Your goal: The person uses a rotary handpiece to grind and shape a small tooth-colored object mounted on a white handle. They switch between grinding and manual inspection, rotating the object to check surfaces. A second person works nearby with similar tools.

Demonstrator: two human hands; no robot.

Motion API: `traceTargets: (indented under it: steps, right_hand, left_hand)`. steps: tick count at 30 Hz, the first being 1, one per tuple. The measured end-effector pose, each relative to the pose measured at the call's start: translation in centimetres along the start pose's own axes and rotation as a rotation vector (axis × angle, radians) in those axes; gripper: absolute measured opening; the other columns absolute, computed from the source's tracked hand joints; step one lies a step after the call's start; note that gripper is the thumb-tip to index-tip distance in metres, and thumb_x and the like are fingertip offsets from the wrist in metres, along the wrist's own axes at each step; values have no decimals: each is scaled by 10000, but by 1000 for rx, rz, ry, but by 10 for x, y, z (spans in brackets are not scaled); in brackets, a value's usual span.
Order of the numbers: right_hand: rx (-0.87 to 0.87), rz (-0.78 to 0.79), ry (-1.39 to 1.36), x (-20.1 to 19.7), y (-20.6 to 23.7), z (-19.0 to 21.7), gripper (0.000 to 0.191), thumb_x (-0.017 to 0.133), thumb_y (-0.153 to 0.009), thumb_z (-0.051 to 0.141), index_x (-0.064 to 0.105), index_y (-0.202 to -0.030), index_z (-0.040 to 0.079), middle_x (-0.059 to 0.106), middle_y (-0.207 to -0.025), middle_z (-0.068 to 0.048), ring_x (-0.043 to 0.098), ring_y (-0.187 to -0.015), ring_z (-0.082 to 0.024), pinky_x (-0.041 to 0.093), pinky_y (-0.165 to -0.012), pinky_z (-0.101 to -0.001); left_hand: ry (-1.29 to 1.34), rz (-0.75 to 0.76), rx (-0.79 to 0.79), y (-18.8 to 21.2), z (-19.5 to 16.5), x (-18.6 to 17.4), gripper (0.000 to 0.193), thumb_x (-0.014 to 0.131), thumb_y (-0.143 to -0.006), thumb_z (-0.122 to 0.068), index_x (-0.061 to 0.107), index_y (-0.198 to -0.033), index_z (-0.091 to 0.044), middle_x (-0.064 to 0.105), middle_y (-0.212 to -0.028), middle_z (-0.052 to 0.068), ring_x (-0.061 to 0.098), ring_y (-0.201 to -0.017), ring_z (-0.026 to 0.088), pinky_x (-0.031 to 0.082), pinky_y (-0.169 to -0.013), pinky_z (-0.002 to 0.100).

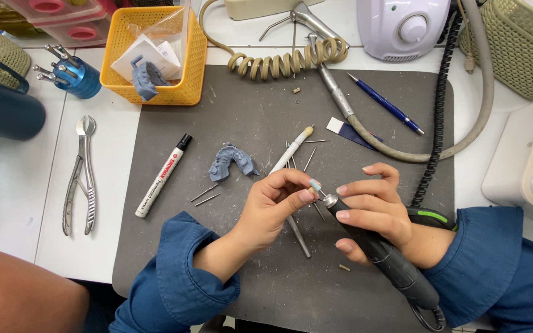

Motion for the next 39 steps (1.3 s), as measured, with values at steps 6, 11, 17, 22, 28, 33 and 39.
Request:
traceTargets:
  steps: [6,11,17,22,28,33,39]
  right_hand:
    - [-44,27,9,1,0,1,408,761,-869,341,571,-1163,132,728,-945,-63,672,-1055,-261,322,-1076,-541]
    - [-22,16,-22,1,0,-1,396,751,-901,335,558,-1175,123,728,-957,-62,673,-1082,-262,312,-1099,-538]
    - [9,3,5,0,0,-2,425,753,-885,334,540,-1182,116,721,-920,-57,677,-1069,-278,315,-1099,-540]
    - [3,23,-10,-1,3,-3,440,763,-890,316,518,-1200,121,718,-959,-81,686,-1088,-300,329,-1088,-538]
    - [-36,43,-186,-1,10,-5,454,754,-956,301,473,-1252,103,694,-1156,-170,671,-1221,-426,442,-1064,-530]
    - [-16,187,-280,9,-2,6,454,762,-908,238,492,-1239,83,681,-1188,-233,621,-1238,-515,484,-1061,-571]
    - [148,98,-151,40,-5,46,458,718,-884,256,440,-1222,122,689,-1145,-170,648,-1251,-449,434,-1163,-585]
  left_hand:
    - [-52,-22,-22,0,1,-3,162,693,-1006,-80,682,-1158,-27,706,-1124,47,656,-1059,112,537,-958,277]
    - [-60,-6,-4,-1,0,-4,147,694,-1010,-77,687,-1147,-25,713,-1111,53,668,-1047,121,544,-936,279]
    - [-75,16,34,-2,-3,-2,139,689,-1016,-82,689,-1142,-25,714,-1115,51,675,-1065,125,547,-963,278]
    - [-49,16,24,-2,-1,-3,145,693,-1013,-88,681,-1144,-27,712,-1102,48,676,-1063,127,547,-961,279]
    - [-103,64,14,-2,0,1,134,688,-1031,-92,679,-1146,-23,708,-1103,46,658,-1045,107,532,-945,269]
    - [-42,61,33,10,-3,-4,157,689,-1035,-103,674,-1166,-17,717,-1113,44,670,-1059,113,546,-965,280]
    - [-18,78,142,39,-13,-15,170,679,-1093,-140,663,-1155,17,702,-1111,49,648,-1077,93,527,-1025,280]
Point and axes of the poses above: each hand's wrist, its own y-axis away from the middle knuckle, its own x-axis out of the palm, z = x × y, the point moved 4 cm from there along -y, towards the middle knuckle
